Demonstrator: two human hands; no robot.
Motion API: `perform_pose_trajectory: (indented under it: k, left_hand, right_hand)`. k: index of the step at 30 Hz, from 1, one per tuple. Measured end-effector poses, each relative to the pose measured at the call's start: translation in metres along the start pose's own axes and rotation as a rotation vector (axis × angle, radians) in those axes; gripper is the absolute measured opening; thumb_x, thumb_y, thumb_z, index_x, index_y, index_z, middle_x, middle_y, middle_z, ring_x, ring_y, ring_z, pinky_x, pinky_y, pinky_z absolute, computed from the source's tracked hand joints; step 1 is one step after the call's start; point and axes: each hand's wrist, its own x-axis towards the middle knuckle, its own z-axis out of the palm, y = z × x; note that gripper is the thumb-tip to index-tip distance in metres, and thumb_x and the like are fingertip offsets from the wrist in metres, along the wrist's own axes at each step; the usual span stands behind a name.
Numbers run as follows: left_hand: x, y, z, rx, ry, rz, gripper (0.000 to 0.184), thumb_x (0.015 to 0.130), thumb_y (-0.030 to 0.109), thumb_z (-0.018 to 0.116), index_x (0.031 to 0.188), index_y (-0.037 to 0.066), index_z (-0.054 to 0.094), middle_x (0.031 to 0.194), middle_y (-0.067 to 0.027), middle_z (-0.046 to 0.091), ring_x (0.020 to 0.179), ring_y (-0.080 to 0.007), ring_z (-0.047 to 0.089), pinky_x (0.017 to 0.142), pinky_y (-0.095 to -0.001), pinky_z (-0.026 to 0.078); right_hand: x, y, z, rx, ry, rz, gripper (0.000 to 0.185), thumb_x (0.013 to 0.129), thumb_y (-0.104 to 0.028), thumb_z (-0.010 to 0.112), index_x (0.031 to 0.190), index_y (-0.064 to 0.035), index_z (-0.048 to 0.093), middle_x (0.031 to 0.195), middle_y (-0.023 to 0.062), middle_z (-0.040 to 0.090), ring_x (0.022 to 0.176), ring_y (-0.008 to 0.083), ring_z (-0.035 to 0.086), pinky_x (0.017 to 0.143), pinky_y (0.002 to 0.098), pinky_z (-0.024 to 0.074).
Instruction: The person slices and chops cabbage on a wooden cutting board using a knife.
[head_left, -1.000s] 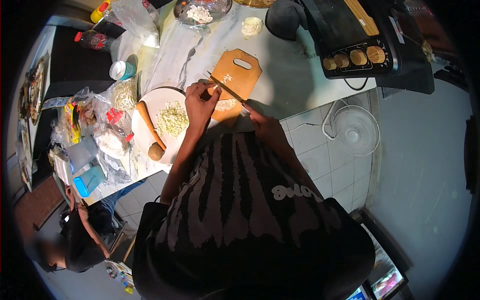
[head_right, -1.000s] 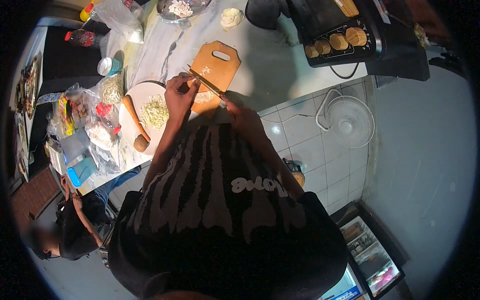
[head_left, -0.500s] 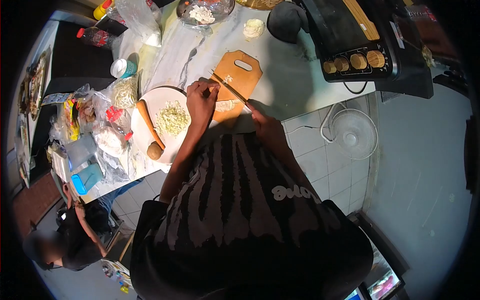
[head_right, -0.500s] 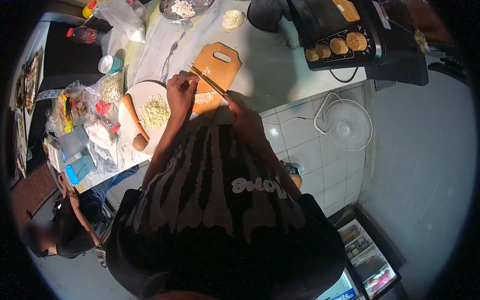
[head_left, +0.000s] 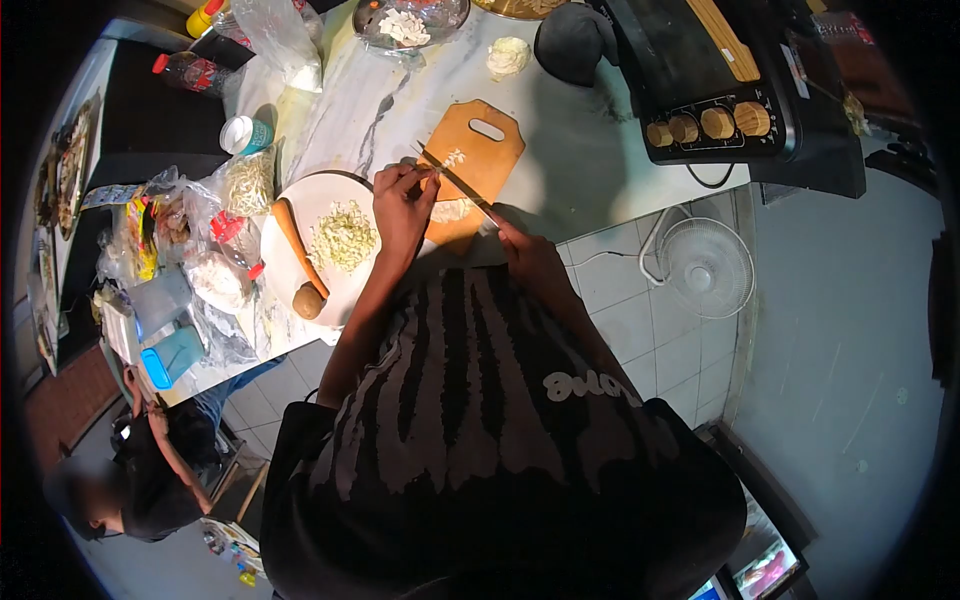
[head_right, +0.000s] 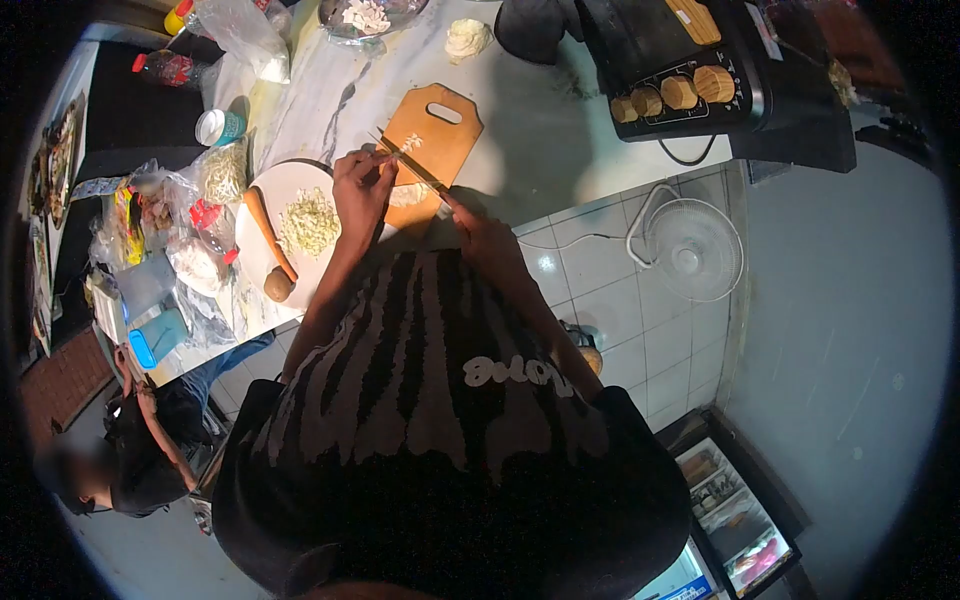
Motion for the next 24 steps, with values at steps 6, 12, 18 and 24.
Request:
perform_pose_trajectory:
  k: [6, 12, 18, 24]
  left_hand:
    - [0.004, 0.004, -0.002, 0.035, -0.052, -0.101, 0.013, 0.079, 0.013, 0.079, 0.091, 0.008, 0.079, 0.091, -0.0084, 0.066, 0.092, -0.0284, 0.059, 0.081, -0.0383, 0.049]
    - [0.003, 0.000, -0.003, -0.012, -0.081, -0.107, 0.012, 0.080, 0.013, 0.079, 0.091, 0.007, 0.078, 0.093, -0.0086, 0.067, 0.093, -0.0289, 0.060, 0.081, -0.0385, 0.049]
    - [-0.003, -0.002, -0.004, -0.052, -0.033, -0.001, 0.013, 0.081, 0.012, 0.078, 0.092, 0.005, 0.078, 0.095, -0.0092, 0.068, 0.095, -0.0278, 0.059, 0.084, -0.0381, 0.049]
    - [-0.002, 0.001, -0.006, -0.016, -0.075, -0.015, 0.014, 0.080, 0.012, 0.078, 0.092, 0.005, 0.078, 0.096, -0.0092, 0.068, 0.096, -0.0280, 0.058, 0.084, -0.0371, 0.050]
  right_hand:
    - [-0.001, 0.000, 0.001, -0.077, 0.017, 0.002, 0.042, 0.103, -0.028, 0.048, 0.145, -0.0283, 0.052, 0.083, 0.0262, 0.067, 0.075, 0.0442, 0.067, 0.068, 0.0548, 0.0540]
    - [0.000, -0.002, -0.003, -0.032, 0.042, -0.013, 0.042, 0.104, -0.027, 0.047, 0.146, -0.0282, 0.052, 0.085, 0.0249, 0.068, 0.076, 0.0434, 0.068, 0.069, 0.0542, 0.0541]
    - [0.001, -0.002, -0.004, 0.031, -0.009, -0.038, 0.042, 0.104, -0.028, 0.046, 0.146, -0.0280, 0.051, 0.088, 0.0246, 0.069, 0.080, 0.0441, 0.068, 0.073, 0.0539, 0.0551]
    - [0.006, 0.006, 0.001, 0.016, -0.047, 0.002, 0.043, 0.104, -0.029, 0.046, 0.146, -0.0289, 0.051, 0.082, 0.0248, 0.068, 0.076, 0.0440, 0.068, 0.071, 0.0542, 0.0551]
